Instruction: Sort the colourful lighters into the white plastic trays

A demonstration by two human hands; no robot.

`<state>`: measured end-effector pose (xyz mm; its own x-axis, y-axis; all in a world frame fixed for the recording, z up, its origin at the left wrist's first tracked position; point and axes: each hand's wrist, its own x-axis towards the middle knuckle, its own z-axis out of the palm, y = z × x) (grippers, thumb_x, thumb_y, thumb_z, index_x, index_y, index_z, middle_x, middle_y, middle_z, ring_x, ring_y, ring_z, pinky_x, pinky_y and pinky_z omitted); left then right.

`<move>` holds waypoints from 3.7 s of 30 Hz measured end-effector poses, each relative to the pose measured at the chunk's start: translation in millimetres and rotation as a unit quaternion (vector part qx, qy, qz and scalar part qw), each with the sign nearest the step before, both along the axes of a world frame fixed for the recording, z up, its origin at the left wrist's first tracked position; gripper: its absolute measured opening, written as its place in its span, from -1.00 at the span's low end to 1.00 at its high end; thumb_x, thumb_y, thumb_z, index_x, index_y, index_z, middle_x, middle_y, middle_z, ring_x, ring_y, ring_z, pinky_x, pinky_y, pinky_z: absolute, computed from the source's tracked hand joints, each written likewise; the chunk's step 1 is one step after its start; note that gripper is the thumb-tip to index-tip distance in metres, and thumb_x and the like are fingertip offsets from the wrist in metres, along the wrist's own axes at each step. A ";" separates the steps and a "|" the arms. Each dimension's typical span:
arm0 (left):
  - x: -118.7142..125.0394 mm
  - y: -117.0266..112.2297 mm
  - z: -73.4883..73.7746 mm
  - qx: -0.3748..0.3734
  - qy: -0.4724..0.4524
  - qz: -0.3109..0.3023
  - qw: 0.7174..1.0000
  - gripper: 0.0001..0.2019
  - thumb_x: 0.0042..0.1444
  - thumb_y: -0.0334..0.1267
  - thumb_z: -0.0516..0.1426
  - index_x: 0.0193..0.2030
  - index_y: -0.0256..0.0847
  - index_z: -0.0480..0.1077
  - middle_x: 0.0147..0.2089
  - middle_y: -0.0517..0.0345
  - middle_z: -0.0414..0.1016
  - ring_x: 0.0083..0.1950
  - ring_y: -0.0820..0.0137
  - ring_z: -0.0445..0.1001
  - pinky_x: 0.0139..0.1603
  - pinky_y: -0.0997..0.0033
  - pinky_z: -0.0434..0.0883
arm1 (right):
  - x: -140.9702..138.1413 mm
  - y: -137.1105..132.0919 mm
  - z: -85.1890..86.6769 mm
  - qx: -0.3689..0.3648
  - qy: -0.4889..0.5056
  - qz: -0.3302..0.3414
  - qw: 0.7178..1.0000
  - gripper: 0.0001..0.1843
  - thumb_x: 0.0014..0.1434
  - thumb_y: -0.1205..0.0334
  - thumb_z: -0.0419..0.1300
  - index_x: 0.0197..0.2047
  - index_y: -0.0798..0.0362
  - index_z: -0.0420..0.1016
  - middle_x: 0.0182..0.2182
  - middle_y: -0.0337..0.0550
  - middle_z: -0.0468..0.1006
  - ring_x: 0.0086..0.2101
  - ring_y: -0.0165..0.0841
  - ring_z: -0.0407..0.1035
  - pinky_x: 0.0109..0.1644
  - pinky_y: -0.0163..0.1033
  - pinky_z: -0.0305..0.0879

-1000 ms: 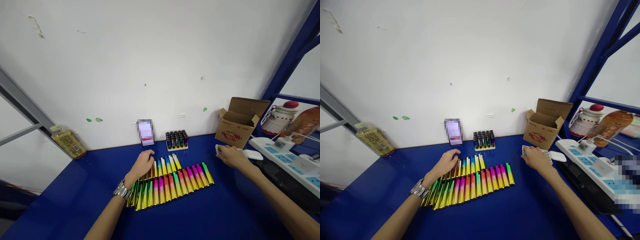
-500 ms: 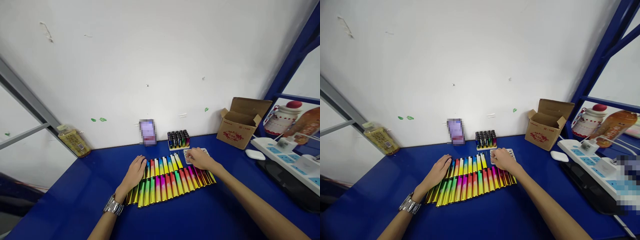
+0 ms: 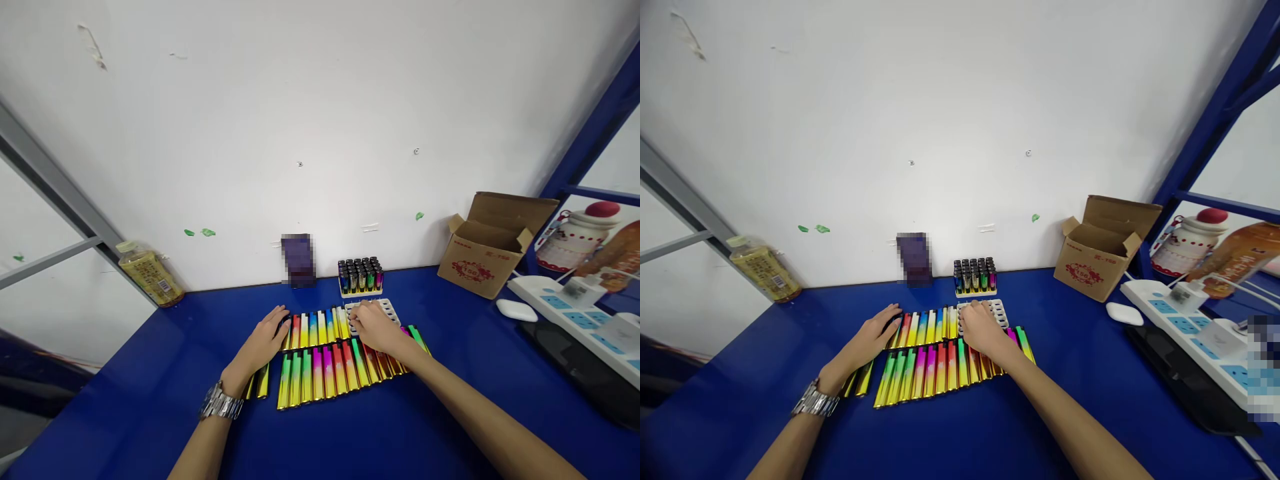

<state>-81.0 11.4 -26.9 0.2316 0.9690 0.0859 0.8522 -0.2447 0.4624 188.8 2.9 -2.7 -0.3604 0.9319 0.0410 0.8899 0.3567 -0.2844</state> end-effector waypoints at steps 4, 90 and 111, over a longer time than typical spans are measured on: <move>-2.0 -2.2 2.5 0.028 0.000 0.007 1.000 -0.50 0.24 0.03 -0.12 0.15 -0.21 0.32 0.24 -0.07 0.33 0.30 0.17 0.23 0.26 0.12 0.22 | -8.4 -3.6 8.8 -0.008 0.004 0.022 1.000 -0.69 0.20 0.50 -0.04 -0.47 0.09 0.42 -0.40 -0.01 0.52 -0.25 -0.21 0.38 -0.11 -0.19 0.15; 16.7 30.2 -8.1 0.144 0.085 -0.075 0.983 -0.75 0.27 -0.29 -0.13 -0.25 -0.19 0.35 -0.19 0.03 0.45 -0.18 0.26 0.37 -0.07 0.21 0.32 | -5.7 -0.4 4.1 -0.249 0.686 -0.175 0.661 -0.42 0.19 -0.06 -0.23 -0.79 -0.04 -0.10 -0.83 -0.39 -0.18 -0.78 -0.55 -0.31 -0.73 -0.38 -0.33; 18.3 28.0 -6.1 0.138 0.081 -0.071 0.984 -0.74 0.27 -0.28 -0.14 -0.24 -0.18 0.36 -0.19 0.02 0.44 -0.17 0.26 0.38 -0.09 0.22 0.33 | -0.1 1.6 -4.6 -0.166 0.696 -0.094 0.693 -0.52 0.18 -0.28 -0.06 -0.45 -0.03 0.14 -0.75 -0.43 0.10 -0.75 -0.52 -0.09 -0.69 -0.39 -0.15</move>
